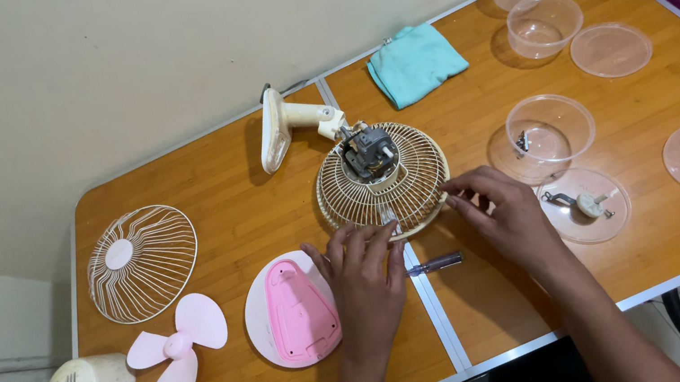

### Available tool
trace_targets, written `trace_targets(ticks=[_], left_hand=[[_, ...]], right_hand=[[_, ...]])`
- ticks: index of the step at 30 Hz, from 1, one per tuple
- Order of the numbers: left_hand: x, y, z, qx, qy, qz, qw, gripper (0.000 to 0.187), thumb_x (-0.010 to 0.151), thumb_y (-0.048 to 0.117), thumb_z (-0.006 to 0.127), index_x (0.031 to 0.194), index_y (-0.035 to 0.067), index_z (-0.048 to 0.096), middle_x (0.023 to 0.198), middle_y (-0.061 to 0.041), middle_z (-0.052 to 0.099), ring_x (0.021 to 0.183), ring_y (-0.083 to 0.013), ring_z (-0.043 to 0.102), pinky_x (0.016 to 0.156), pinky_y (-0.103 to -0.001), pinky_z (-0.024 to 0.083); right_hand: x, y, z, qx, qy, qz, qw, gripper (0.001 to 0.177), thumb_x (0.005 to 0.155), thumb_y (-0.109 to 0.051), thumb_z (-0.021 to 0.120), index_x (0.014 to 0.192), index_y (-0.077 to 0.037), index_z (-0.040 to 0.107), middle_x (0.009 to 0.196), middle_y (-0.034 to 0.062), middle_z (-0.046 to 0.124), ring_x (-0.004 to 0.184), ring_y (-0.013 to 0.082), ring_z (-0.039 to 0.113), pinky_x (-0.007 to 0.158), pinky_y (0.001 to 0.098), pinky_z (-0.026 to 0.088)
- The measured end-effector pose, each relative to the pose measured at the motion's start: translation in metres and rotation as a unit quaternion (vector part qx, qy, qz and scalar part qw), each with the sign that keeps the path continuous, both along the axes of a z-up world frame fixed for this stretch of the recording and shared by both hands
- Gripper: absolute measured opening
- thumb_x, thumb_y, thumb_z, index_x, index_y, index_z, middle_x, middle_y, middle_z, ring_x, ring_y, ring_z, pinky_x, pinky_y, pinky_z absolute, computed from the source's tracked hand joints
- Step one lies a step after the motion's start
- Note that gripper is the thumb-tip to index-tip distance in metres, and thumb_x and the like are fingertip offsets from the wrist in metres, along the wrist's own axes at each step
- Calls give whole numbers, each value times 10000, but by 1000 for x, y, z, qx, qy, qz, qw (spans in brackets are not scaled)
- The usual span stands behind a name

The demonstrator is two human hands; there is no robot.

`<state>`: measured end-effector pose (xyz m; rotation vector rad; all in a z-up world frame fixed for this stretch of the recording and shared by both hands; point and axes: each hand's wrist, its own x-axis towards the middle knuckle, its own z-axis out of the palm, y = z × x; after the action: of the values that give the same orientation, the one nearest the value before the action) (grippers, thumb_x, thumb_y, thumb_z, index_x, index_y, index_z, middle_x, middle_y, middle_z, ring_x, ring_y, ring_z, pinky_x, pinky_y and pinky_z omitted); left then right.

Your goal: The person disassembles a small electric fan on a wooden table. They use a screwdriver to remove screws from the fan's neck and motor housing, then place the screws and small parts into clear plastic containers. The fan blades, front grille, and base are already separated and laid out on the table.

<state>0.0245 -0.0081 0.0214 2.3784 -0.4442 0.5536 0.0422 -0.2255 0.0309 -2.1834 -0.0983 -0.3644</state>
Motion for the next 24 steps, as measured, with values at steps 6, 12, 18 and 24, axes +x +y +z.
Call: trace_targets(ticks=[6, 12, 18, 24], left_hand=[[28, -25, 10, 17, 14, 76, 997, 310, 937, 257, 694, 1236, 187, 732, 1178, -63, 583, 1261, -277, 493, 1220, -700, 110], [45, -44, 5, 72, 33, 118, 990, 399, 907, 309, 690, 1285, 180, 699, 1400, -159, 439, 1429, -382, 292, 1159, -778, -8], [56, -52, -8, 57, 12, 127, 990, 437, 929, 324, 666, 1348, 205, 674, 1558, -209, 325, 1509, -447, 138, 1138, -781, -69], [60, -56, -9, 40, 15, 122, 992, 444, 905, 287, 681, 1338, 190, 678, 1583, -209, 311, 1529, -449, 126, 1148, -777, -67]], right_hand=[[53, 7, 2, 21, -47, -2, 999, 200, 894, -118, 768, 1088, -74, 747, 958, 77, 731, 832, 170, 715, 692, 308, 549], [71, 21, -9, -8, -112, 2, 994, 192, 888, -120, 771, 1052, -35, 719, 989, 108, 719, 947, 268, 684, 812, 372, 549], [82, 21, -6, -50, -121, -6, 991, 173, 878, -137, 786, 1018, -51, 730, 964, 99, 712, 941, 295, 632, 823, 418, 518], [88, 26, -6, -45, -123, -12, 991, 178, 856, -154, 801, 976, -48, 723, 949, 92, 708, 919, 294, 629, 817, 417, 516]])
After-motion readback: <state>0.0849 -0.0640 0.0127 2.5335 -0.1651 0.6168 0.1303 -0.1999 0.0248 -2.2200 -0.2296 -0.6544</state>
